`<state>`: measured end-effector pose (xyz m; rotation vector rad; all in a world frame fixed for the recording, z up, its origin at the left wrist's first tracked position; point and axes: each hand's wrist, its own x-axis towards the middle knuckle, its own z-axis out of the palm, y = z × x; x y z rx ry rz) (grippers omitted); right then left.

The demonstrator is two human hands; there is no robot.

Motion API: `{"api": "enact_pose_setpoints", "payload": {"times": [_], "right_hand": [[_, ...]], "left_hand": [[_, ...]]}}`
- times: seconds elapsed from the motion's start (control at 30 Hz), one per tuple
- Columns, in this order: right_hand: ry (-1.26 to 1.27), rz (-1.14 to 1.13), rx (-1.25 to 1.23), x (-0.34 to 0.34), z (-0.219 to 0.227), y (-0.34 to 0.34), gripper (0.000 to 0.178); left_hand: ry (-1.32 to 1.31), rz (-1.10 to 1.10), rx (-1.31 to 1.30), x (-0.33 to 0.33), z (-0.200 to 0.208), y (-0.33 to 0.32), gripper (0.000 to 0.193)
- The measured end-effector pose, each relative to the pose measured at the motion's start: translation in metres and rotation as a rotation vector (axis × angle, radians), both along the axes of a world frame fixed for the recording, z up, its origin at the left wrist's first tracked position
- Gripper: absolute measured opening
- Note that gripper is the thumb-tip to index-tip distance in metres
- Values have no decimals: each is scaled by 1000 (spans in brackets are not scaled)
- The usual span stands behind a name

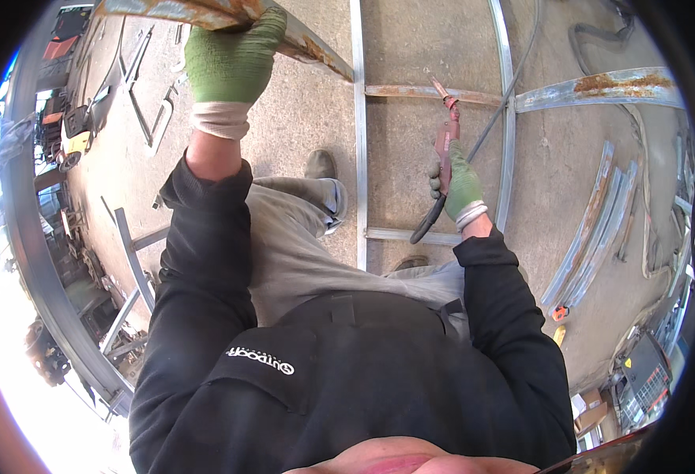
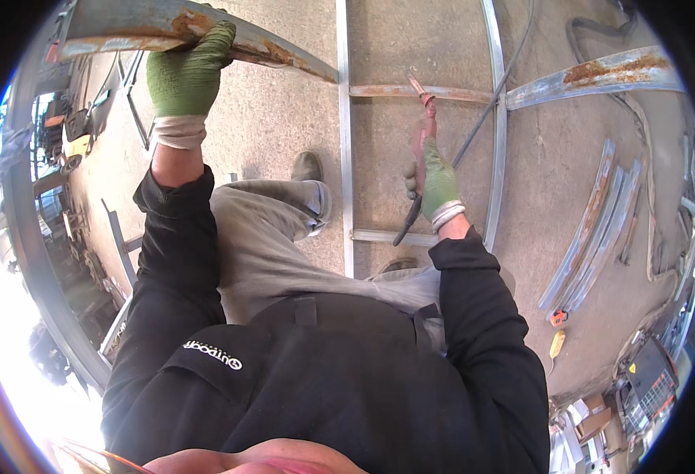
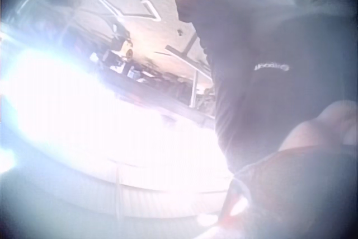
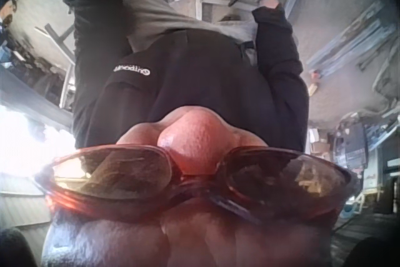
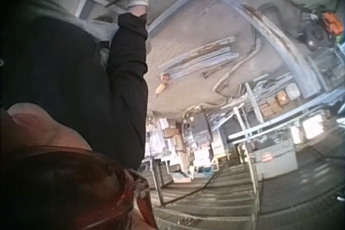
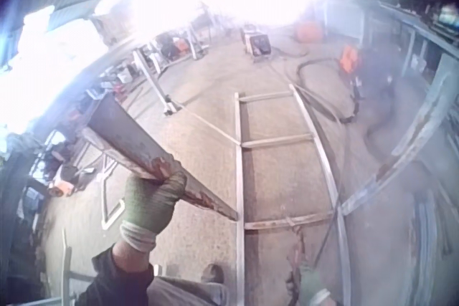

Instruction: The person welds a metal frame using a handheld welding torch. They position a rusty metal bar onto the frame, then weld it in place, producing bright sparks. The person repeats this process on another section of the frame.

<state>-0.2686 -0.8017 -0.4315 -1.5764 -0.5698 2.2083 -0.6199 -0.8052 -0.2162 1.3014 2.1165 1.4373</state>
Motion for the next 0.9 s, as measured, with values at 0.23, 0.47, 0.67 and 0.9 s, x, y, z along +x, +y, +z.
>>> {"api": "enact_pose_setpoints", "payload": {"times": [0.23, 0.47, 0.67, 0.9], "right_hand": [[40, 40, 30, 7, -3, -6, 68], [24, 78, 19, 14, -4, -4, 70], [37, 84, 23, 17, -11, -5, 70], [19, 112, 44, 21, -14, -7, 71]], "left_hand": [[-9, -2, 24, 12, 3, -9, 34], [-21, 105, -6, 13, 11, -6, 9], [-40, 88, 2, 18, 16, -8, 9], [-31, -7, 49, -3, -2, -9, 27]]}}
